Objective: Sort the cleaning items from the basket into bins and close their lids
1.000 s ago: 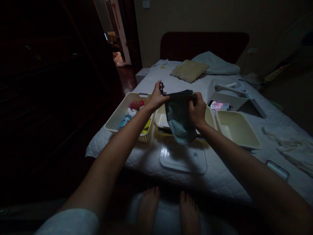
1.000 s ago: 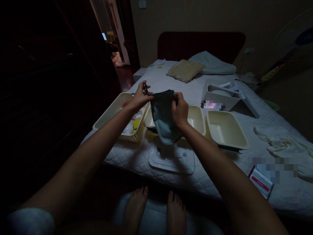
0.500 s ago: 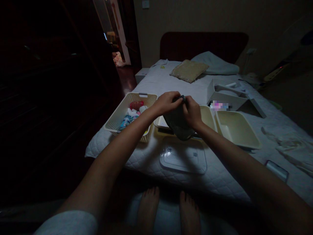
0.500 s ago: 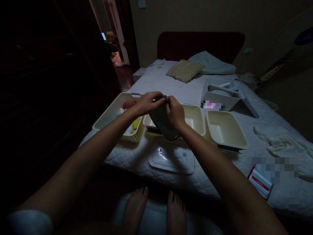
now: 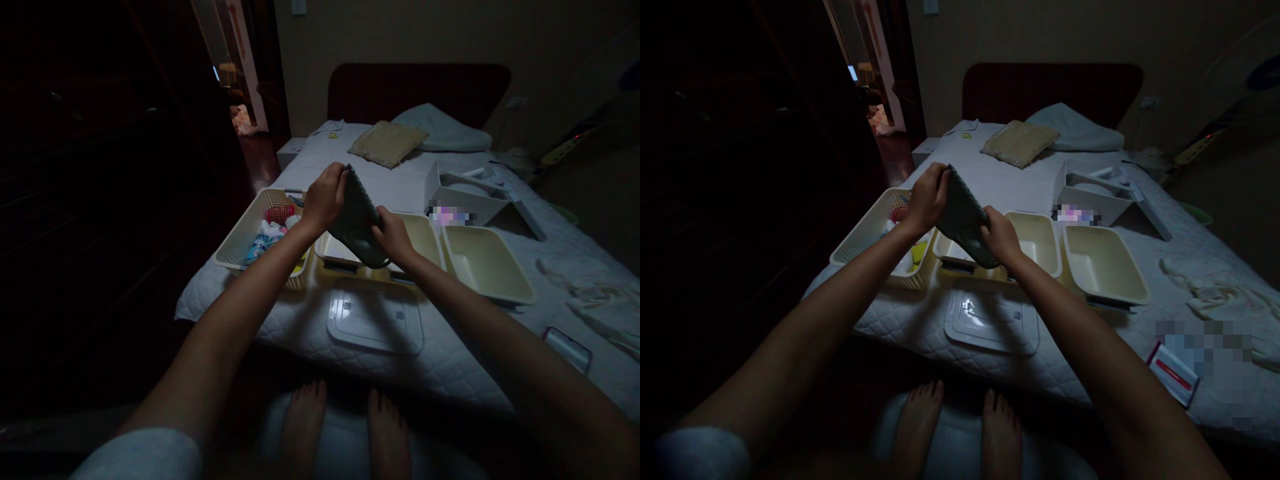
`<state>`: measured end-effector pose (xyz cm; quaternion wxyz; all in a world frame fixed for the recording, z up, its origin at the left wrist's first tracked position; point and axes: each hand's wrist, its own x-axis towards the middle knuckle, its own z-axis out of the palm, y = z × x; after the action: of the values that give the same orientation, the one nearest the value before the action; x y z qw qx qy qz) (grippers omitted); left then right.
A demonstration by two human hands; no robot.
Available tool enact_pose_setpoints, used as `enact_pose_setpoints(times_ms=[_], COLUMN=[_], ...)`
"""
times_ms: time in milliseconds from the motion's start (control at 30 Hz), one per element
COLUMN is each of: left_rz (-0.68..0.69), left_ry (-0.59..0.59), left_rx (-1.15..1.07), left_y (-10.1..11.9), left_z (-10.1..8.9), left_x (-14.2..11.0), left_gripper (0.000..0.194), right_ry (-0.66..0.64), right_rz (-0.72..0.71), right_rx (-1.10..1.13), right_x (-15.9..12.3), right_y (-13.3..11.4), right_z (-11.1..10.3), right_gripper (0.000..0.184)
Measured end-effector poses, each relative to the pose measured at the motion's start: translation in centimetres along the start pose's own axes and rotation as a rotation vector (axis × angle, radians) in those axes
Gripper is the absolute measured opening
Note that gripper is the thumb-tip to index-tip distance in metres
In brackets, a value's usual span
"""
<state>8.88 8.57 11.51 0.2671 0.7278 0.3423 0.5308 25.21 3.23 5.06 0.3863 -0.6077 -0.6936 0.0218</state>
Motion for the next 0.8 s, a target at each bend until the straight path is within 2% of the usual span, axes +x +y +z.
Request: enact_pose_setpoints(times_ms=[200, 300, 367, 500, 600, 800], left_rz=[-0.044, -0.099, -0.113, -0.129, -0.157, -0.187], left_ry=[0.162, 0.18, 0.21, 0.356, 0.364, 0.357], left_rx=[0.021, -0.014, 0.018, 0.156, 0.146, 0.098], left_y=[-3.1, -4.7, -5.5, -6.9, -7.4, -7.6], left_z=[-0.9, -1.7, -2.3, -3.4, -3.9, -3.9], left_x=[0.5, 0.9, 1.0, 1.0, 0.9, 0.5], left_gripper=[0.017, 0.022, 0.023, 0.019, 0.018, 0.022], right_ry=[0.003, 0.001, -0.003, 0.015, 0.056, 0.225], right_rz=[-0.007, -0.009, -0.016, -0.009, 0.005, 0.226], right_rx=[-0.068, -0.092, -0.095, -0.066, -0.01, 0.173], right_x=[-0.2, -0.5, -0.7, -1.1, -1.0, -0.2], right_y=[1.2, 1.9, 2.4, 3.4, 3.8, 4.6], right_z=[-0.5, -0.5, -0.6, -0.7, -0.6, -0.2], right_gripper=[0.013, 0.019, 0.023, 0.023, 0.022, 0.025])
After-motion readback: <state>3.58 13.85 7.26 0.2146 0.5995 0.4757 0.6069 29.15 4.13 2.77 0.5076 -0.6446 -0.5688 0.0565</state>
